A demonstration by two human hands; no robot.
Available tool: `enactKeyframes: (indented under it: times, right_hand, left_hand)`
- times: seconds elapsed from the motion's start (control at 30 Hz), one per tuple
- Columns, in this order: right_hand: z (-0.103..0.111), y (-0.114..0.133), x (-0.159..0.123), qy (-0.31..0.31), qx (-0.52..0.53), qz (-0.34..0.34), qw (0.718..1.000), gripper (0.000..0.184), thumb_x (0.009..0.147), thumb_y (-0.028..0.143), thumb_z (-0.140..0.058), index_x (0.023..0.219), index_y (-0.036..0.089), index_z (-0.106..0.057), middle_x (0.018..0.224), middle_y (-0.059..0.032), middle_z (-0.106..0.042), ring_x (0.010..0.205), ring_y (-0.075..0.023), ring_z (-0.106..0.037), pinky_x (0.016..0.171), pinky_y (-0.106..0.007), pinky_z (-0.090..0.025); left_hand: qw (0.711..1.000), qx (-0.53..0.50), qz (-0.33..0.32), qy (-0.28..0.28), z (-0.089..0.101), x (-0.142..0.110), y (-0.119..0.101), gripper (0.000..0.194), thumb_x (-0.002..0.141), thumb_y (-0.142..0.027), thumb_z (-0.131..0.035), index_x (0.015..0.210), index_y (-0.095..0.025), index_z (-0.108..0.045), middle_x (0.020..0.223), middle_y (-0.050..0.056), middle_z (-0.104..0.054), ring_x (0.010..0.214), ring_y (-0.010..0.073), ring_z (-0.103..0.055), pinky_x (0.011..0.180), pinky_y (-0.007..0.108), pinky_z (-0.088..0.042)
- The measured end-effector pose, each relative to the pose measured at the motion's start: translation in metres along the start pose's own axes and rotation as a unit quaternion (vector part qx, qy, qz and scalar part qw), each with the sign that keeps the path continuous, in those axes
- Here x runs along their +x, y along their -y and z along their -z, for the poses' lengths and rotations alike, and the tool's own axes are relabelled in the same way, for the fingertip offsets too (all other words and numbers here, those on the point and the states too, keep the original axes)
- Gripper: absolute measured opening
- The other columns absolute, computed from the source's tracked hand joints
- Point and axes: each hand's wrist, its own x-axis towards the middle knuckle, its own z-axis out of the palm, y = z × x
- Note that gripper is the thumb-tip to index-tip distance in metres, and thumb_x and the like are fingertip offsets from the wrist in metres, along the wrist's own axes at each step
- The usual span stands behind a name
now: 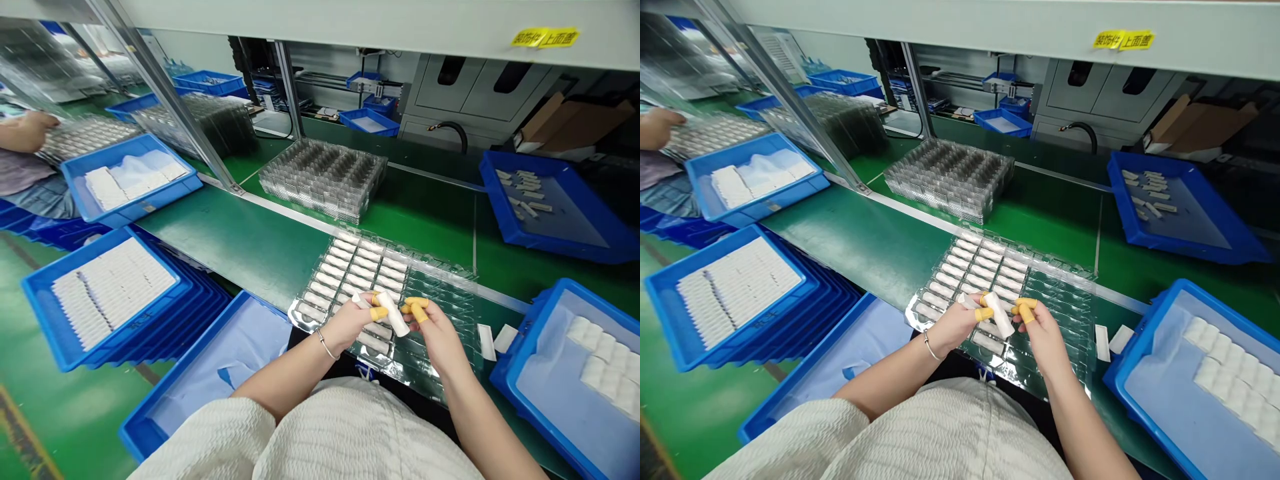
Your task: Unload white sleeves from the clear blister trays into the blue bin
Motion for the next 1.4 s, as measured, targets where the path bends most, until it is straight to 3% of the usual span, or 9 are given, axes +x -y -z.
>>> enactKeyframes:
  times: [0.07, 0.13, 0.2, 0.3, 0.43, 0.53, 0.73, 0.93, 1.4]
  right_hand:
    - [-0.002, 0.001, -0.008, 0.035, -0.100, 0.059, 0.993, 0.039, 0.076, 0.046, -0.072, 0.105, 0.022, -0.066, 0.097, -0.0059, -0.068, 0.082, -0.0205, -0.061, 0.069, -0.031, -0.049]
    - [-0.005, 0.004, -0.013, 0.056, -0.242, 0.132, 0.960, 0.030, 0.080, 0.038, -0.067, 0.106, 0.022, -0.066, 0.098, -0.0052, -0.067, 0.080, -0.0193, -0.060, 0.071, -0.032, -0.050]
    - [-0.006, 0.009, -0.005, 0.057, -0.393, 0.182, 0.899, 0.023, 0.085, 0.034, -0.061, 0.104, 0.022, -0.066, 0.098, -0.0044, -0.066, 0.077, -0.0180, -0.060, 0.070, -0.030, -0.049]
    - [0.001, 0.022, 0.034, 0.036, -0.553, 0.203, 0.807, 0.024, 0.091, 0.034, -0.053, 0.107, 0.021, -0.066, 0.102, -0.0062, -0.068, 0.082, -0.0194, -0.062, 0.070, -0.028, -0.048]
    - [0.014, 0.037, 0.110, -0.013, -0.639, 0.192, 0.745, 0.026, 0.095, 0.026, -0.049, 0.111, 0.013, -0.064, 0.109, -0.0154, -0.067, 0.099, -0.0267, -0.061, 0.082, -0.034, -0.044]
    - [0.013, 0.039, 0.152, 0.006, -0.694, 0.196, 0.692, 0.020, 0.093, 0.021, -0.053, 0.107, 0.014, -0.065, 0.104, -0.0135, -0.068, 0.100, -0.0251, -0.061, 0.085, -0.034, -0.043]
    - [-0.001, 0.028, 0.175, 0.032, -0.766, 0.204, 0.608, 0.023, 0.095, 0.034, -0.058, 0.106, 0.015, -0.064, 0.106, -0.0060, -0.064, 0.098, -0.0205, -0.061, 0.089, -0.041, -0.048]
    - [-0.004, 0.014, 0.175, 0.002, -0.781, 0.189, 0.595, 0.025, 0.096, 0.033, -0.056, 0.114, 0.017, -0.062, 0.126, -0.0090, -0.056, 0.118, -0.0260, -0.050, 0.096, -0.044, -0.042]
    - [-0.011, 0.016, 0.177, 0.006, -0.752, 0.168, 0.637, 0.024, 0.095, 0.035, -0.060, 0.109, 0.016, -0.064, 0.119, -0.0084, -0.061, 0.109, -0.0231, -0.057, 0.093, -0.044, -0.047]
  left_hand:
    - [1.000, 0.000, -0.003, -0.023, -0.001, 0.001, 0.001, 0.034, 0.062, -0.044, -0.085, 0.074, -0.017, -0.069, 0.083, 0.004, -0.061, 0.079, 0.0167, -0.057, 0.081, 0.032, -0.045]
    - [0.999, 0.011, -0.008, -0.042, -0.002, 0.002, 0.002, 0.032, 0.064, -0.044, -0.084, 0.074, -0.017, -0.068, 0.080, 0.003, -0.061, 0.077, 0.0164, -0.057, 0.080, 0.032, -0.046]
    - [0.998, 0.028, -0.016, -0.062, -0.001, 0.003, 0.003, 0.030, 0.066, -0.042, -0.082, 0.079, -0.017, -0.070, 0.082, 0.004, -0.064, 0.079, 0.0179, -0.059, 0.082, 0.034, -0.047]
    - [0.991, 0.059, -0.025, -0.119, 0.005, 0.003, 0.003, 0.036, 0.069, -0.038, -0.080, 0.098, -0.018, -0.072, 0.102, 0.008, -0.070, 0.097, 0.0229, -0.061, 0.094, 0.037, -0.045]
    - [0.985, 0.084, -0.012, -0.152, 0.019, -0.003, 0.000, 0.046, 0.074, -0.039, -0.076, 0.115, -0.019, -0.069, 0.122, 0.010, -0.066, 0.117, 0.0272, -0.056, 0.104, 0.040, -0.040]
    - [0.985, 0.079, -0.005, -0.154, 0.029, -0.010, -0.002, 0.048, 0.075, -0.041, -0.075, 0.117, -0.020, -0.068, 0.123, 0.010, -0.067, 0.121, 0.0288, -0.055, 0.106, 0.042, -0.039]
    - [0.985, 0.055, -0.004, -0.161, 0.036, -0.021, -0.007, 0.048, 0.072, -0.044, -0.077, 0.113, -0.020, -0.069, 0.126, 0.011, -0.067, 0.122, 0.0304, -0.055, 0.109, 0.045, -0.036]
    - [0.988, 0.065, -0.018, -0.138, 0.032, -0.023, -0.010, 0.049, 0.073, -0.047, -0.076, 0.114, -0.020, -0.069, 0.127, 0.011, -0.066, 0.125, 0.0306, -0.054, 0.112, 0.046, -0.034]
    - [0.991, 0.084, -0.008, -0.101, 0.023, -0.022, -0.004, 0.053, 0.074, -0.049, -0.076, 0.117, -0.020, -0.067, 0.129, 0.012, -0.065, 0.124, 0.0293, -0.055, 0.112, 0.044, -0.035]
